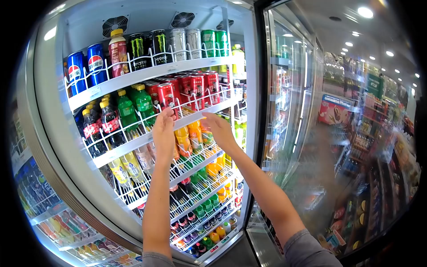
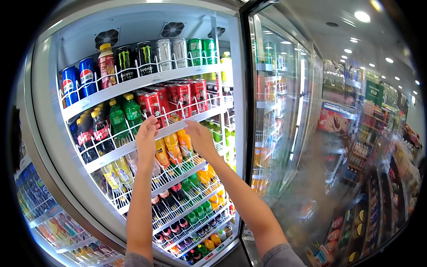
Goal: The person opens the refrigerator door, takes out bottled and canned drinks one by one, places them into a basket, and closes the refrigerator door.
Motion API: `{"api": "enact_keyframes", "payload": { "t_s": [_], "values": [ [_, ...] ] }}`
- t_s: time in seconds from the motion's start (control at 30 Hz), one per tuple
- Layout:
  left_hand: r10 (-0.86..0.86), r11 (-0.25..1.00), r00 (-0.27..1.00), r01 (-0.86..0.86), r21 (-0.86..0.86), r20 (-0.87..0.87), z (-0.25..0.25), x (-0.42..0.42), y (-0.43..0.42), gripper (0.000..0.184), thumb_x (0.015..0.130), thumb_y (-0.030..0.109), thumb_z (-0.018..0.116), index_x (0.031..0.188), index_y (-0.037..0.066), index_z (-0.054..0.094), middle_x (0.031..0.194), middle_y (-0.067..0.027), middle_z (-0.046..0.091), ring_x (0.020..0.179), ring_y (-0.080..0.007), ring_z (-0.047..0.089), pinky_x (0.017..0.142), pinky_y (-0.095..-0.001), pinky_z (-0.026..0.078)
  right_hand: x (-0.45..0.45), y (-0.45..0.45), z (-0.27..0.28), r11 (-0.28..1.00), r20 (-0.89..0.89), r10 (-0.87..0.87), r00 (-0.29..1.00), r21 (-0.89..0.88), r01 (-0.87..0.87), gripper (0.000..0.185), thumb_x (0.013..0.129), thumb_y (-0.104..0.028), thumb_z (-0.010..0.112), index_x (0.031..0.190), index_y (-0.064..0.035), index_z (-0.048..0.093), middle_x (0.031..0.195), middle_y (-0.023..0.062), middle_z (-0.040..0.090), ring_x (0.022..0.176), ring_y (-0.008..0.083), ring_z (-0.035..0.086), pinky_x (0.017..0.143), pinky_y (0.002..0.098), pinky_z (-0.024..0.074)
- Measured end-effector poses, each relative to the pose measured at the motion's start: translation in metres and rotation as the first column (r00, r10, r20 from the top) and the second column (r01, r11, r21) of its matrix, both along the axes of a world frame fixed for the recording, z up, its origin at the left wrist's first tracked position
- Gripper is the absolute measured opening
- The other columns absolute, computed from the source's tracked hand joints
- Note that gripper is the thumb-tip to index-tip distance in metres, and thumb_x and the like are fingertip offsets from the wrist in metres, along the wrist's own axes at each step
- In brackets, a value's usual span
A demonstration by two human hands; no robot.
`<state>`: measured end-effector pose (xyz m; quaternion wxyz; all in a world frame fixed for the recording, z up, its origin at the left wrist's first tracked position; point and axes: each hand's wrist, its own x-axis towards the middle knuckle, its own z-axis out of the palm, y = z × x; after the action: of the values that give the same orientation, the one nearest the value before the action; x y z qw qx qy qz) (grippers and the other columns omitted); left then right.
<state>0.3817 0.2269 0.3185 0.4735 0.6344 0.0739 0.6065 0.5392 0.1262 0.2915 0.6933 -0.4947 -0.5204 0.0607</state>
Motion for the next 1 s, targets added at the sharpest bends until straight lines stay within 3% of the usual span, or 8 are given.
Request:
{"api": "enact_keyframes", "payload": {
  "t_s": [0.17, 0.23, 0.33, 0.43, 0.77, 0.87, 0.93, 1.0],
  "values": [
    [0.145, 0.981, 0.989, -0.145, 0.133, 0.009, 0.028, -0.003, 0.052, 0.038, 0.098, 0.005, 0.046, 0.136, -0.004, 0.051, 0.128, -0.0193, 0.060, 0.117, -0.0241, 0.060, 0.100, -0.0303, 0.045, -0.003, 0.058, 0.037, 0.993, 0.097, 0.087, 0.991, 0.067, -0.094, 0.043, 0.102, -0.027, 0.043, 0.132, 0.0008, 0.054, 0.116, 0.0151, 0.067, 0.110, 0.0204, 0.063, 0.095, 0.0314, 0.0479],
    [0.386, 0.879, 0.921, -0.350, 0.325, -0.053, 0.032, 0.001, 0.076, 0.039, 0.098, 0.005, 0.047, 0.135, -0.004, 0.051, 0.125, -0.0223, 0.061, 0.115, -0.0276, 0.061, 0.098, -0.0329, 0.046, -0.010, 0.081, 0.054, 0.989, 0.061, 0.114, 0.992, 0.082, -0.119, 0.043, 0.102, -0.028, 0.043, 0.132, 0.0011, 0.054, 0.119, 0.0160, 0.066, 0.112, 0.0206, 0.062, 0.096, 0.0307, 0.0467],
    [0.535, 0.799, 0.835, -0.451, 0.397, -0.129, 0.038, 0.003, 0.091, 0.043, 0.091, 0.008, 0.049, 0.133, -0.004, 0.052, 0.116, -0.0272, 0.063, 0.106, -0.0375, 0.063, 0.092, -0.0394, 0.049, -0.019, 0.112, 0.069, 0.985, 0.148, -0.107, 0.983, 0.149, 0.085, 0.050, 0.100, -0.036, 0.040, 0.125, 0.0050, 0.057, 0.122, 0.0236, 0.062, 0.118, 0.0380, 0.057, 0.101, 0.0393, 0.0428],
    [0.642, 0.745, 0.724, -0.513, 0.427, -0.251, 0.045, 0.007, 0.083, 0.045, 0.089, 0.010, 0.050, 0.132, -0.004, 0.053, 0.110, -0.0268, 0.065, 0.104, -0.0398, 0.063, 0.091, -0.0419, 0.049, -0.027, 0.130, 0.072, 0.953, 0.211, -0.289, 0.934, 0.158, 0.260, 0.052, 0.101, -0.039, 0.036, 0.122, 0.0027, 0.059, 0.124, 0.0235, 0.061, 0.119, 0.0382, 0.056, 0.100, 0.0408, 0.0435],
    [0.611, 0.769, 0.747, -0.480, 0.422, -0.264, 0.041, 0.009, 0.078, 0.042, 0.090, 0.018, 0.058, 0.128, 0.001, 0.059, 0.084, -0.0196, 0.069, 0.083, -0.0369, 0.067, 0.084, -0.0432, 0.049, -0.020, 0.122, 0.069, 0.978, 0.124, -0.176, 0.977, 0.139, 0.158, 0.041, 0.098, -0.029, 0.044, 0.119, 0.0021, 0.062, 0.108, 0.0211, 0.068, 0.102, 0.0316, 0.065, 0.090, 0.0379, 0.0477],
    [0.558, 0.787, 0.814, -0.458, 0.414, -0.160, 0.038, 0.011, 0.083, 0.041, 0.091, 0.018, 0.060, 0.128, 0.002, 0.059, 0.091, -0.0212, 0.069, 0.086, -0.0366, 0.067, 0.083, -0.0410, 0.050, -0.012, 0.127, 0.062, 0.976, 0.066, -0.065, 0.996, 0.214, 0.050, 0.038, 0.099, -0.023, 0.046, 0.123, 0.0043, 0.059, 0.111, 0.0168, 0.067, 0.105, 0.0231, 0.064, 0.093, 0.0325, 0.0474],
    [0.395, 0.882, 0.902, -0.318, 0.346, -0.177, 0.041, 0.005, 0.075, 0.044, 0.095, 0.013, 0.059, 0.134, -0.004, 0.051, 0.127, -0.0211, 0.062, 0.116, -0.0272, 0.061, 0.098, -0.0341, 0.046, -0.016, 0.123, 0.062, 0.975, 0.067, -0.021, 0.998, 0.222, 0.006, 0.038, 0.101, -0.019, 0.046, 0.127, 0.0063, 0.056, 0.118, 0.0148, 0.066, 0.110, 0.0191, 0.062, 0.096, 0.0301, 0.0468],
    [0.345, 0.894, 0.931, -0.287, 0.345, -0.118, 0.041, 0.002, 0.069, 0.045, 0.094, 0.013, 0.060, 0.135, -0.004, 0.050, 0.129, -0.0200, 0.061, 0.118, -0.0255, 0.060, 0.100, -0.0334, 0.045, -0.023, 0.116, 0.061, 0.940, 0.046, 0.069, 0.997, 0.332, -0.080, 0.037, 0.101, -0.014, 0.046, 0.132, 0.0058, 0.052, 0.124, 0.0148, 0.062, 0.113, 0.0187, 0.060, 0.101, 0.0298, 0.0454]
  ]
}}
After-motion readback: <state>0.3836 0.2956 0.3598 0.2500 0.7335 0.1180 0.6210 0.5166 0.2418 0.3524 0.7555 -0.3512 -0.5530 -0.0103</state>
